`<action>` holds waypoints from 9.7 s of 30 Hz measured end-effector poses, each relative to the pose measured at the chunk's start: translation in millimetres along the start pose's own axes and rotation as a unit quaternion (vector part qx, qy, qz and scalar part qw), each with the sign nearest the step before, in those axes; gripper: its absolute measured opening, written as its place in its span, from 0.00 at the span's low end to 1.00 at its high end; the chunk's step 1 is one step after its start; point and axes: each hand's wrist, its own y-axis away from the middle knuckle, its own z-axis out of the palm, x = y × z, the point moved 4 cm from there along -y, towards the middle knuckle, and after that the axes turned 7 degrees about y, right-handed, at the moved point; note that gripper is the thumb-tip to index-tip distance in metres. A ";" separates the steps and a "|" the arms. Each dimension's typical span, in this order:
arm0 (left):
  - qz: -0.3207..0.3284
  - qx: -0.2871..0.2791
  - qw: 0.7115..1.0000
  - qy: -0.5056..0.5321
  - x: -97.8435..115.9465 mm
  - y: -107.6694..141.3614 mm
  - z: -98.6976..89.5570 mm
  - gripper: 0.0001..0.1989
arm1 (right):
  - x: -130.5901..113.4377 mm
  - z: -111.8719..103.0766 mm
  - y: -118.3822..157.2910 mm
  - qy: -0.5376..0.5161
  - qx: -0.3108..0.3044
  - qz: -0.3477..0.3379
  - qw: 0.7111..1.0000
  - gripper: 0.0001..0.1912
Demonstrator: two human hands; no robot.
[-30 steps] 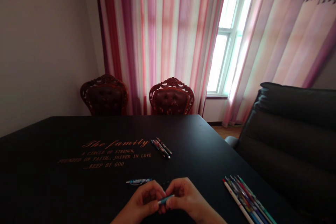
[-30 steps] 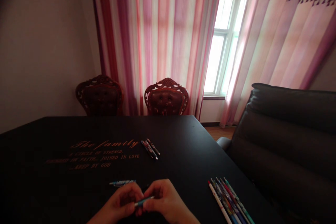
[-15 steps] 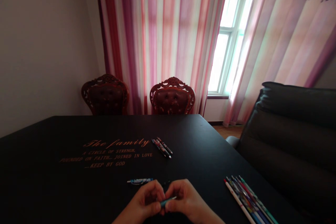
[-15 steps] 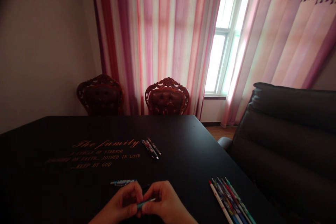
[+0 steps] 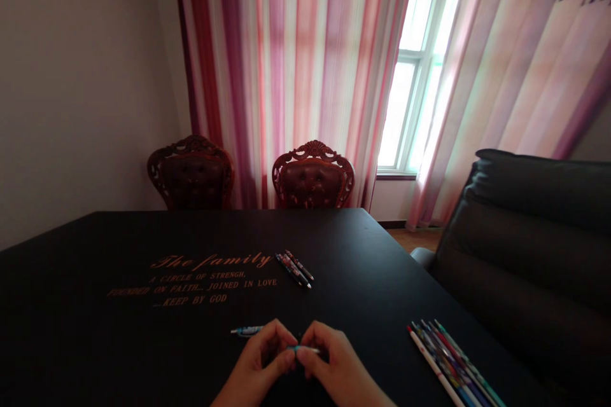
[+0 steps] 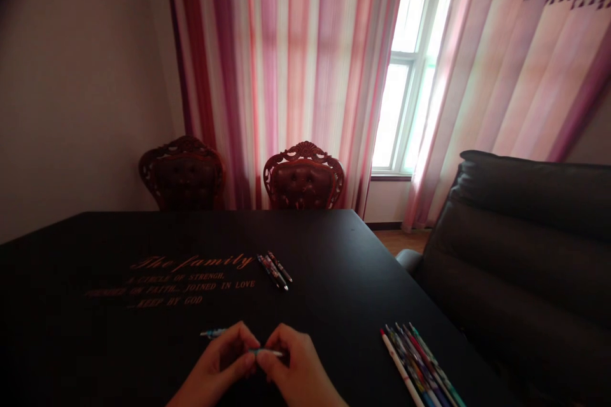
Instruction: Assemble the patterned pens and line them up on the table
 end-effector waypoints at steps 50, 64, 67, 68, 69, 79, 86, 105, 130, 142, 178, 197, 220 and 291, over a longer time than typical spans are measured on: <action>0.072 0.066 0.913 -0.396 21.4 -1.8 -21.1 0.07 | 22.2 -55.8 -13.7 0.204 0.076 -0.011 0.976 0.06; 0.040 0.003 0.898 -0.439 22.6 2.0 -16.7 0.11 | 27.1 -56.3 -12.0 0.235 0.044 0.010 0.971 0.13; 0.044 0.000 0.896 -0.443 26.2 1.4 -16.2 0.07 | 27.4 -53.9 -13.4 0.246 0.051 -0.006 0.968 0.08; 0.047 0.005 0.897 -0.440 27.4 1.0 -16.4 0.05 | 26.7 -53.7 -13.9 0.238 0.055 -0.009 0.970 0.07; 0.051 0.013 0.899 -0.435 28.3 0.5 -16.9 0.04 | 25.6 -54.0 -14.2 0.225 0.061 -0.008 0.973 0.06; 0.043 0.052 0.918 -0.390 20.1 -2.1 -20.0 0.07 | 6.2 -48.0 -10.9 0.115 0.061 -0.013 0.991 0.04; 0.051 0.050 0.919 -0.387 21.2 -0.2 -18.6 0.06 | 0.2 -46.1 -8.7 0.122 0.062 -0.028 0.990 0.04; 0.040 0.054 0.929 -0.365 22.0 3.2 -6.1 0.03 | -7.4 -35.9 -3.3 0.041 0.092 -0.017 0.995 0.02; 0.033 0.035 0.929 -0.366 12.0 8.0 6.8 0.03 | 14.2 -15.5 -4.0 0.051 0.057 -0.017 0.997 0.02; 0.057 0.025 0.909 -0.412 16.8 5.0 3.1 0.04 | 9.3 -4.2 -4.3 0.037 0.023 -0.013 0.999 0.05; 0.066 0.109 0.858 -0.498 31.0 2.3 -20.8 0.07 | 36.4 -57.3 -21.3 -0.051 0.096 0.009 0.994 0.10; 0.040 0.145 0.839 -0.523 24.8 0.5 -41.2 0.13 | 34.5 -53.7 -19.1 -0.118 0.095 0.030 0.988 0.16; -0.013 0.122 0.875 -0.468 20.9 -0.9 -48.3 0.05 | 31.1 -67.3 -18.4 -0.118 0.124 0.036 0.985 0.15; 0.034 0.102 0.926 -0.363 26.4 -1.3 -24.7 0.03 | 7.8 -33.0 -8.7 0.119 0.066 -0.024 0.990 0.23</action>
